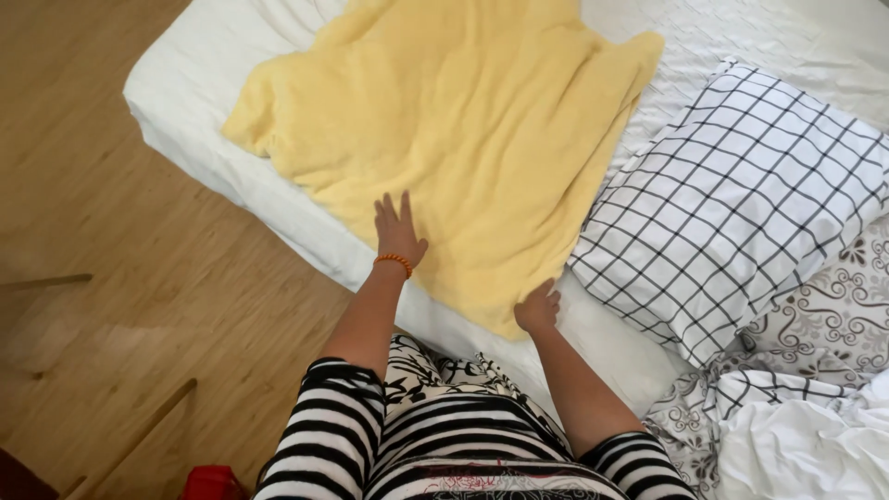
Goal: The person unfolds a yellow hoodie on a bed, smooths it out, and then folds it into a compact rectangle. The person handles the garment by hand, ensuring it is flat and neatly folded.
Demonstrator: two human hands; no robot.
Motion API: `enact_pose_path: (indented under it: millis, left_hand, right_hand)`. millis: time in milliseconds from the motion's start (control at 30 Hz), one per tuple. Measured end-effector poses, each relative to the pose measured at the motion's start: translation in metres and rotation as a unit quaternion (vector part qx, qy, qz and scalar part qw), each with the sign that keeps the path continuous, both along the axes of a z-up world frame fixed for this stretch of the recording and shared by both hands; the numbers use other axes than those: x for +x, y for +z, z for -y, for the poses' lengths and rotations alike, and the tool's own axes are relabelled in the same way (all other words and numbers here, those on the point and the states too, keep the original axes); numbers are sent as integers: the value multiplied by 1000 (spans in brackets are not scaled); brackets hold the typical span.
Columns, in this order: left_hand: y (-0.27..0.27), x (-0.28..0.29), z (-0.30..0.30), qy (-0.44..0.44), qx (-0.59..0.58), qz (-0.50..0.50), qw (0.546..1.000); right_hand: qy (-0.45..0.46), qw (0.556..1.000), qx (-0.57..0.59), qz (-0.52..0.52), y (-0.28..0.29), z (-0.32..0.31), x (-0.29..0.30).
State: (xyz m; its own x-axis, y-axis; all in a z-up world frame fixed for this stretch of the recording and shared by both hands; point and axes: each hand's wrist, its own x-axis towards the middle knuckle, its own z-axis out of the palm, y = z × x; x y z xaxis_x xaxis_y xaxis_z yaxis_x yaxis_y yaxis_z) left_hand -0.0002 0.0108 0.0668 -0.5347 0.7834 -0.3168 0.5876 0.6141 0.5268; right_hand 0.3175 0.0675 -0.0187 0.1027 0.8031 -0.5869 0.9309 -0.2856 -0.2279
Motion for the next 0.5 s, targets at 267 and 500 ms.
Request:
enact_pose_path:
  millis: [267,500]
  left_hand:
    - [21,-2,3,-161,-5,-140,977]
    - [23,-29,25,-197,-24,-212,957]
  right_hand:
    - [212,972,101,25,32,4,-53]
    - [272,958,92,-8,31,15,-116]
